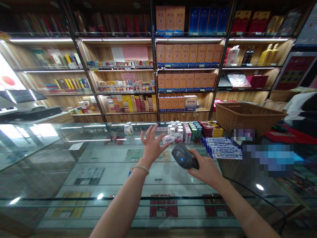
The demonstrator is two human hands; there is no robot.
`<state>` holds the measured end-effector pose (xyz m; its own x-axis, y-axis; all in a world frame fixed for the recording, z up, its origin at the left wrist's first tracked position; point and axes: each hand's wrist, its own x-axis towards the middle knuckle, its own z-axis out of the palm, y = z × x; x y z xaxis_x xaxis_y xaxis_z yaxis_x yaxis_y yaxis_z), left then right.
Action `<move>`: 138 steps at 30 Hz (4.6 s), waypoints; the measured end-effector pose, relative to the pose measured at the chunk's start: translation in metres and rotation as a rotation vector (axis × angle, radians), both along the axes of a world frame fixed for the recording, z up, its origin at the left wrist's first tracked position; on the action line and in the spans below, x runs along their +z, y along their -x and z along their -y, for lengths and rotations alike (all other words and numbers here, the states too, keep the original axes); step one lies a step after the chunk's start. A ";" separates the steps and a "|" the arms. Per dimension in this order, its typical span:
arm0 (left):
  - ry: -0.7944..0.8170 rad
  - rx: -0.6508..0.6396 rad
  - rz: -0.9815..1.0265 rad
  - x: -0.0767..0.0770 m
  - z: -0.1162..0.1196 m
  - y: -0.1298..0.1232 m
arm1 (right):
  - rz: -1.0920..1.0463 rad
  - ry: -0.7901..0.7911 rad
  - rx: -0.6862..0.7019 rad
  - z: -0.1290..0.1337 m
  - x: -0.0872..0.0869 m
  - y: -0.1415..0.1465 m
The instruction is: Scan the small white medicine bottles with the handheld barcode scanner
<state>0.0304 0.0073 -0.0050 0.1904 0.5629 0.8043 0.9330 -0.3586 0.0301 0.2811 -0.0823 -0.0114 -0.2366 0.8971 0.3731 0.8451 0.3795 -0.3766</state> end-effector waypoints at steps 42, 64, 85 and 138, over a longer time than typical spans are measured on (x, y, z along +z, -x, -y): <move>-0.058 0.000 0.027 -0.002 -0.002 0.001 | 0.357 -0.142 -0.045 -0.021 -0.025 -0.010; -0.042 -0.032 0.058 0.004 0.003 0.000 | -0.039 -0.096 -0.150 -0.111 0.033 0.041; 0.142 -0.140 0.032 0.011 0.009 -0.003 | -0.124 -0.266 0.028 -0.103 0.028 0.022; 0.141 0.012 0.329 0.012 0.015 -0.030 | -0.471 -0.423 -0.162 -0.086 0.019 0.063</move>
